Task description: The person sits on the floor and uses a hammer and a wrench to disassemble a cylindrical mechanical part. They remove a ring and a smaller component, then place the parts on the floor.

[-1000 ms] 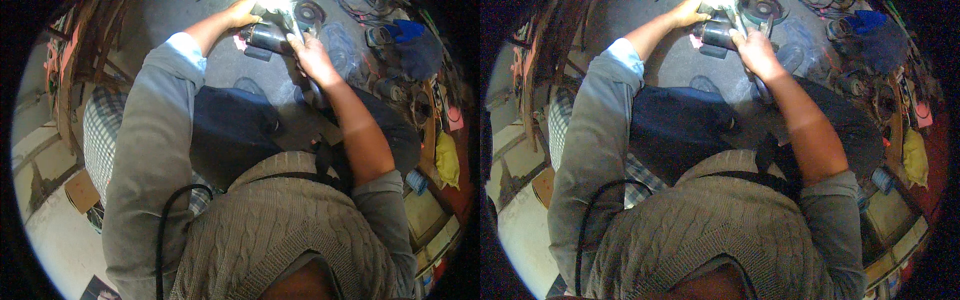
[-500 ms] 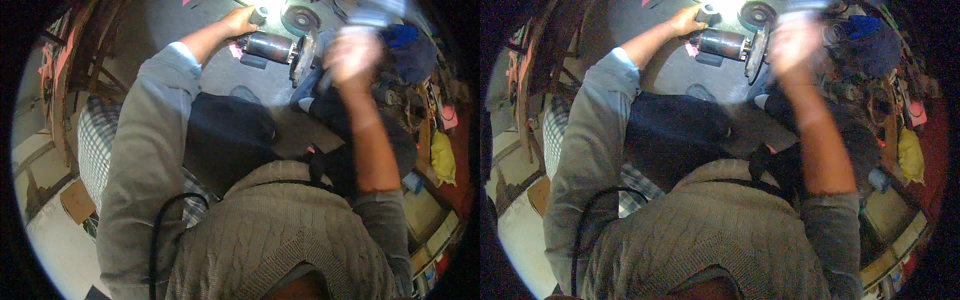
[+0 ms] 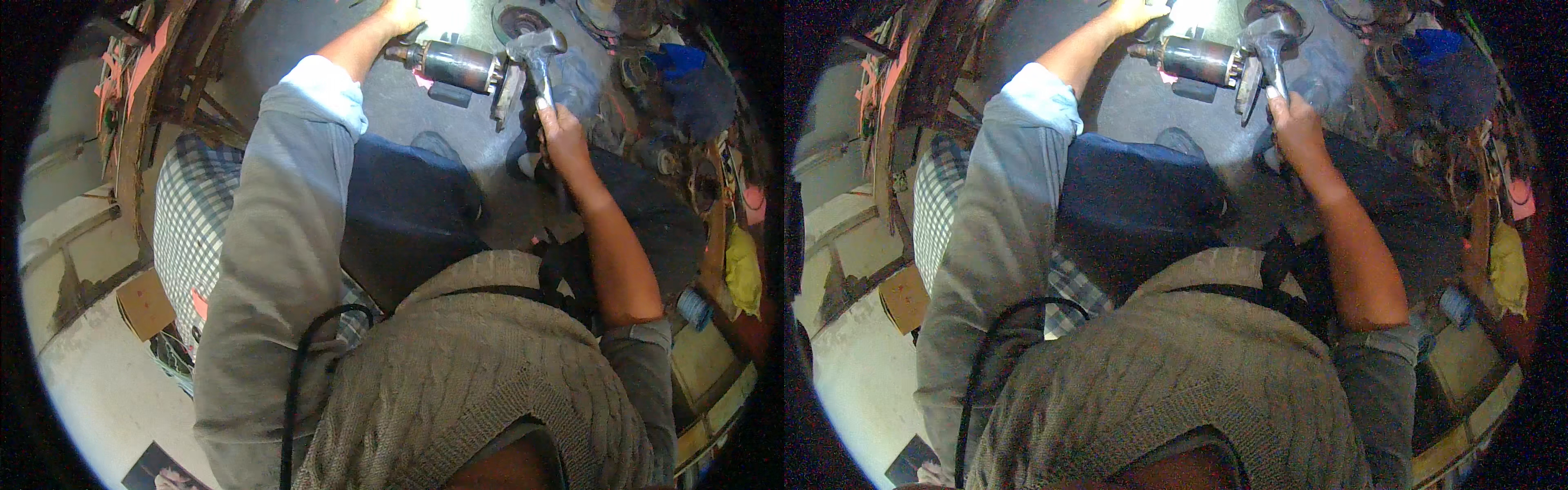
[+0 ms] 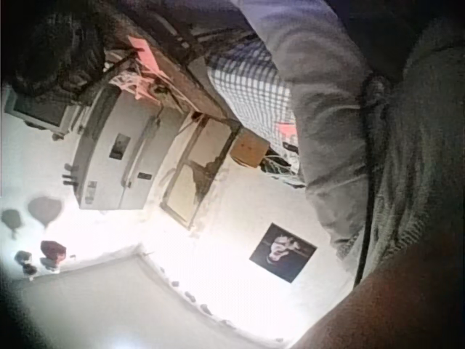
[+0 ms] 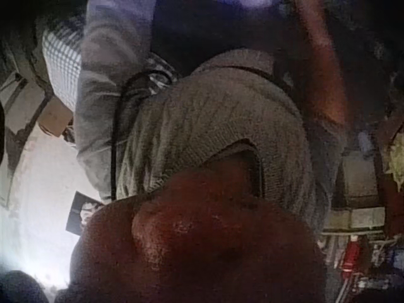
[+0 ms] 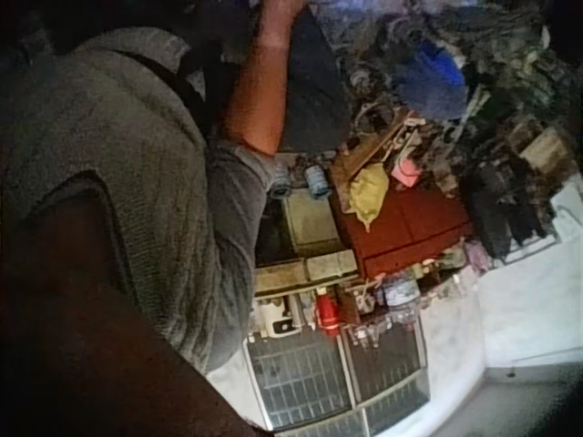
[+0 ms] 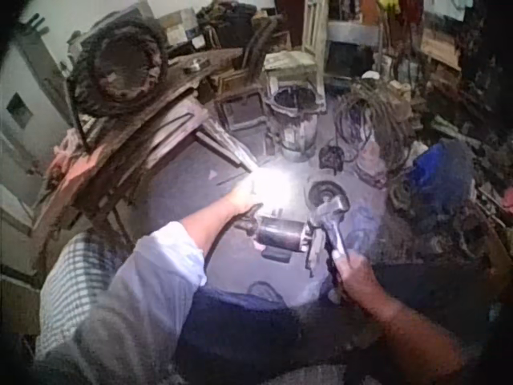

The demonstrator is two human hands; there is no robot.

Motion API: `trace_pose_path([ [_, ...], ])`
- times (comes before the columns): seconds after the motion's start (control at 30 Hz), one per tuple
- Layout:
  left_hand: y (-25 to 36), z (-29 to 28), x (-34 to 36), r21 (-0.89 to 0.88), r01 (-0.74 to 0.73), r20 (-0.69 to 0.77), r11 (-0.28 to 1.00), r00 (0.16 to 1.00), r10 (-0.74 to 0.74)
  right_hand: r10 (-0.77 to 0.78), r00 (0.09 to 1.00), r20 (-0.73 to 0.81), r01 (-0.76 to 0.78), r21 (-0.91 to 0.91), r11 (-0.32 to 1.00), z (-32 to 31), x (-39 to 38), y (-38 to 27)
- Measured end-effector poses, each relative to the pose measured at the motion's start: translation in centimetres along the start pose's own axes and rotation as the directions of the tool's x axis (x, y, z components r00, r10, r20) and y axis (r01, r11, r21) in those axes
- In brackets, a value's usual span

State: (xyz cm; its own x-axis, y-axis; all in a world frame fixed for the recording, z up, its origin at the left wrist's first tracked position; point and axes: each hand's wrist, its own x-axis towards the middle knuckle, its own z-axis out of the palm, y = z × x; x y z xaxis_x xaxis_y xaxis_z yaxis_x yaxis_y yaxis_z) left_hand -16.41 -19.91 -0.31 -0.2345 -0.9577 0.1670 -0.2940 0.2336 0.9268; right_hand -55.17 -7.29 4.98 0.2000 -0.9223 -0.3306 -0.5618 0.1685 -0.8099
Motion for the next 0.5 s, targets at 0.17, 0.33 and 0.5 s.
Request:
trace_pose_path([
  [0.17,1.5,-0.6,-0.3,0.107,-0.075,-0.053,0.991,0.995,0.081,-0.056,0.998,0.023,0.059,-0.139,0.989,-0.6,-0.2,1.8],
  [0.33,2.9,-2.2,-0.9,0.506,0.239,-0.182,0.829,0.969,-0.168,-0.027,0.994,0.102,0.048,-0.207,0.977,-0.7,-1.1,2.3],
  [0.5,-0.5,-3.8,-3.7,0.517,0.436,-0.179,0.737,0.896,-0.405,-0.064,0.982,0.18,0.105,-0.229,0.968,-0.6,-1.3,2.7],
])
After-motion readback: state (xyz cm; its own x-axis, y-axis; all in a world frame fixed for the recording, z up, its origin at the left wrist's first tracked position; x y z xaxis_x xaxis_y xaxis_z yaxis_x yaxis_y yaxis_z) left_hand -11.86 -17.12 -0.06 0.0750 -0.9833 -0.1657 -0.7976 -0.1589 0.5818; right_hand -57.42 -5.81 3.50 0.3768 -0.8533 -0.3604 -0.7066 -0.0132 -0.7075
